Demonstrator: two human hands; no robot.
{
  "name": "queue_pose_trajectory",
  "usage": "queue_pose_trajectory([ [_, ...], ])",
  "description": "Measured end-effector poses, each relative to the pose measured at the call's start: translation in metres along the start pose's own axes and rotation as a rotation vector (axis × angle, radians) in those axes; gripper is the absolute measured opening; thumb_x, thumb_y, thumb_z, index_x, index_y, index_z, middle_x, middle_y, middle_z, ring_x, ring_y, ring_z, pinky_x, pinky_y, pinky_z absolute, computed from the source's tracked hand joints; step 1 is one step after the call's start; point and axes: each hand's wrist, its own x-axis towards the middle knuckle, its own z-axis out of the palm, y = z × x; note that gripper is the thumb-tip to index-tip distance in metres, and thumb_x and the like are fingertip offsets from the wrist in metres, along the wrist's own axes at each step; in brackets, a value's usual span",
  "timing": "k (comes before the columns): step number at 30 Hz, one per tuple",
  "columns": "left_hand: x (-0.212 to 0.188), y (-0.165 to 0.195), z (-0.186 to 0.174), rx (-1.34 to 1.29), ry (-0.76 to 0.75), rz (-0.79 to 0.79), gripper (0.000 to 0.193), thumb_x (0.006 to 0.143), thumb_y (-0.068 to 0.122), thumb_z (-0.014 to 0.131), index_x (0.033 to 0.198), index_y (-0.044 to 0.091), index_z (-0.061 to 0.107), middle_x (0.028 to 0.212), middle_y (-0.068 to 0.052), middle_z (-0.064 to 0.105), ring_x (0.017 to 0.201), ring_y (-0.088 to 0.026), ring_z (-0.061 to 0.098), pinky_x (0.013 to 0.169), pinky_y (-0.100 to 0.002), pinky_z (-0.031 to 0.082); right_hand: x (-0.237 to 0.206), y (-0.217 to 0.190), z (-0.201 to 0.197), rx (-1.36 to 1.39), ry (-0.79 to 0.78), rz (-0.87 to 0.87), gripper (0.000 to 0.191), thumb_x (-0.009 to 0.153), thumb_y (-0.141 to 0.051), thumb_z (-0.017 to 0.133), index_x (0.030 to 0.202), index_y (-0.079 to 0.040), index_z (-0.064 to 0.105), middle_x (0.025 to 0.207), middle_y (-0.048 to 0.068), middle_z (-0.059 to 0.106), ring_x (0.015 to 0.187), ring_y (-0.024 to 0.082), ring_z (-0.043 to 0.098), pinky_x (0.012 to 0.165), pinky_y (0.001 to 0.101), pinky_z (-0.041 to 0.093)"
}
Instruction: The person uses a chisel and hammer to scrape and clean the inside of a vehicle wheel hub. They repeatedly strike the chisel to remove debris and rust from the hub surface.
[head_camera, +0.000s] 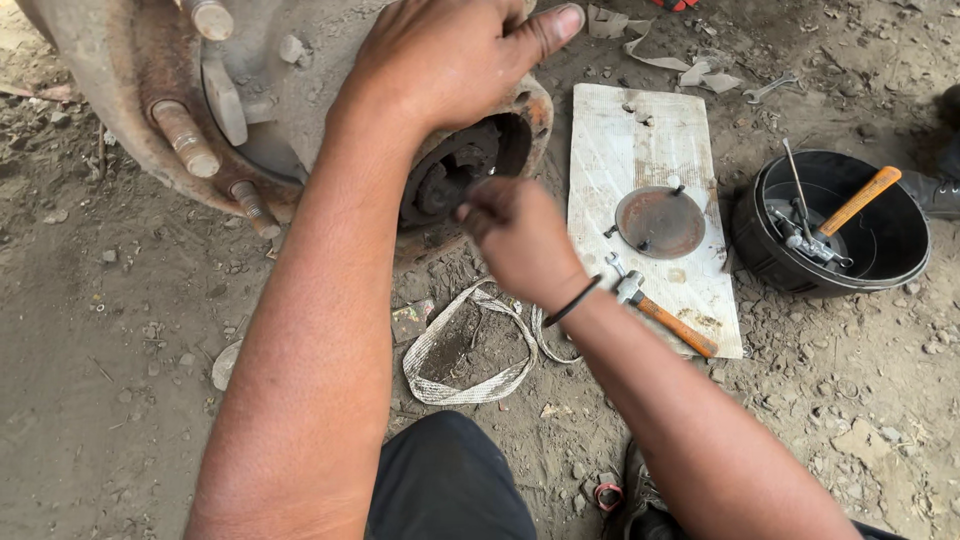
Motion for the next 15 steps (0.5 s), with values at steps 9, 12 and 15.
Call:
queue_pose_trajectory([
  [9, 0.0, 0.002, 0.005, 0.032, 0.101, 0.033, 0.059, 0.094, 0.07, 0.055, 0.093, 0.014, 0.075, 0.091, -0.012, 0.075, 0.087, -0.037, 0.072, 0.074, -0.055, 0.053, -0.009, -0.011, -0.005, -0.61, 0.031, -0.251, 0.011, 0.092, -0.014, 0.061, 0.092, -0.007, 0.07, 0.067, 0.02, 0.068, 0.061, 0.039, 0.067, 0.056, 0.0505, 0.052],
  [12, 0.0, 0.001, 0.004, 0.024, 0.067, 0.023, 0.06, 0.095, 0.07, 0.055, 0.09, 0.014, 0.075, 0.089, -0.012, 0.075, 0.088, -0.036, 0.072, 0.076, -0.054, 0.053, -0.011, -0.006, -0.003, -0.647, 0.026, -0.348, 0.012, 0.094, -0.013, 0.06, 0.087, -0.006, 0.066, 0.068, 0.019, 0.067, 0.057, 0.038, 0.066, 0.053, 0.0505, 0.051],
  [15, 0.0, 0.0, 0.003, 0.012, 0.059, 0.011, 0.059, 0.095, 0.069, 0.055, 0.088, 0.014, 0.075, 0.086, -0.012, 0.075, 0.087, -0.036, 0.072, 0.075, -0.053, 0.053, -0.009, 0.0, -0.008, -0.691, 0.024, -0.377, 0.011, 0.092, -0.012, 0.059, 0.085, -0.005, 0.064, 0.067, 0.018, 0.067, 0.054, 0.036, 0.065, 0.051, 0.0495, 0.051],
])
